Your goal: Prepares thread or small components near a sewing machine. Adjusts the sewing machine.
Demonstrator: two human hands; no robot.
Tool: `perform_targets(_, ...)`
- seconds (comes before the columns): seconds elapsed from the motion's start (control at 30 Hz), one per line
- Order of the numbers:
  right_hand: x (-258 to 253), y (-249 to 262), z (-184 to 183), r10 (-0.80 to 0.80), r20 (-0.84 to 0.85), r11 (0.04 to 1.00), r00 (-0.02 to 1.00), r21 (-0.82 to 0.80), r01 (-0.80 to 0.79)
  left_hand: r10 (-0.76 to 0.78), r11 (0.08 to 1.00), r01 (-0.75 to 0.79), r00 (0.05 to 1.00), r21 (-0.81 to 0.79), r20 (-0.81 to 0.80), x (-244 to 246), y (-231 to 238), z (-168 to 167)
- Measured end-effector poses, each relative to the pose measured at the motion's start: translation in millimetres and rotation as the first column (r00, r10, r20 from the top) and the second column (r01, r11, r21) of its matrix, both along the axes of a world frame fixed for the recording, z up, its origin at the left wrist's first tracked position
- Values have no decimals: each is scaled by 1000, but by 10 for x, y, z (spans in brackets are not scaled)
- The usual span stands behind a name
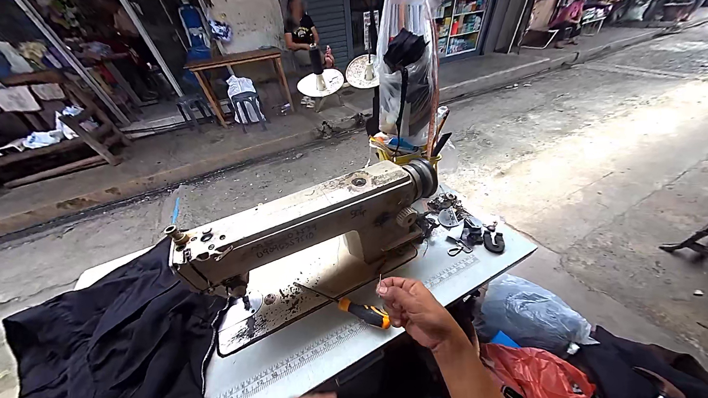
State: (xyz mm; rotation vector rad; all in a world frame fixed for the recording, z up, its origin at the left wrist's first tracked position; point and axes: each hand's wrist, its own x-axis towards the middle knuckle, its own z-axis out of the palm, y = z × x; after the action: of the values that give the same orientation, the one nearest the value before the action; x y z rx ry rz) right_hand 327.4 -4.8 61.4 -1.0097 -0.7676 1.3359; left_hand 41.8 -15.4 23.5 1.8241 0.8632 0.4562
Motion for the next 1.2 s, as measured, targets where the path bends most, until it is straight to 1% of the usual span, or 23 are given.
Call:
perform_targets(0.03, -55, -43, -7, 79, -30, 997, 996, 16, -78, 108, 994, -110, 984, 12, 143, 157, 121, 49)
perform_targets(0.07, -101, -74, -14, 144, -34, 989, 989, 34, -143, 184, 982, -189, 948, -6, 258, 325, 259, 138)
perform_targets(0.1, -137, -100, -20, 201, -19, 978, 979, 54, -199, 226, 974, -211, 917, -80, 329, 485, 376, 298)
perform_targets(0.17, -169, -137, -14, 286, 29, 954, 958, 78, -288, 223, 960, -143, 910, -241, 351, 709, 533, 577)
perform_targets(0.2, -173, -156, -5, 311, 45, 946, 949, 79, -314, 186, 955, -88, 922, -284, 340, 772, 573, 645)
perform_targets(0.27, -172, -203, 17, 329, 67, 941, 942, 62, -333, 125, 953, -18, 933, -304, 338, 842, 582, 675)
perform_targets(0.37, -187, -266, 63, 307, 93, 950, 947, 29, -311, 109, 952, 14, 917, -305, 383, 848, 548, 645)
perform_targets(0.47, -258, -295, 81, 276, 97, 960, 956, 11, -278, 152, 930, 4, 907, -368, 394, 826, 496, 655)
perform_targets(0.57, -355, -308, 52, 240, 50, 971, 970, 10, -241, 202, 894, -11, 902, -448, 382, 784, 470, 686)
perform_targets(0.67, -448, -316, 13, 218, 0, 976, 976, 18, -218, 217, 880, -17, 904, -474, 369, 731, 482, 704)
perform_targets(0.9, -526, -356, -19, 161, -95, 987, 982, 7, -161, 210, 889, -23, 908, -458, 363, 709, 477, 723)
perform_targets(1.03, -550, -391, -69, 139, -134, 990, 981, -7, -141, 196, 904, -20, 908, -428, 371, 724, 458, 705)
perform_targets(1.2, -571, -415, -104, 108, -162, 993, 981, -20, -112, 187, 901, -14, 915, -434, 359, 733, 445, 688)
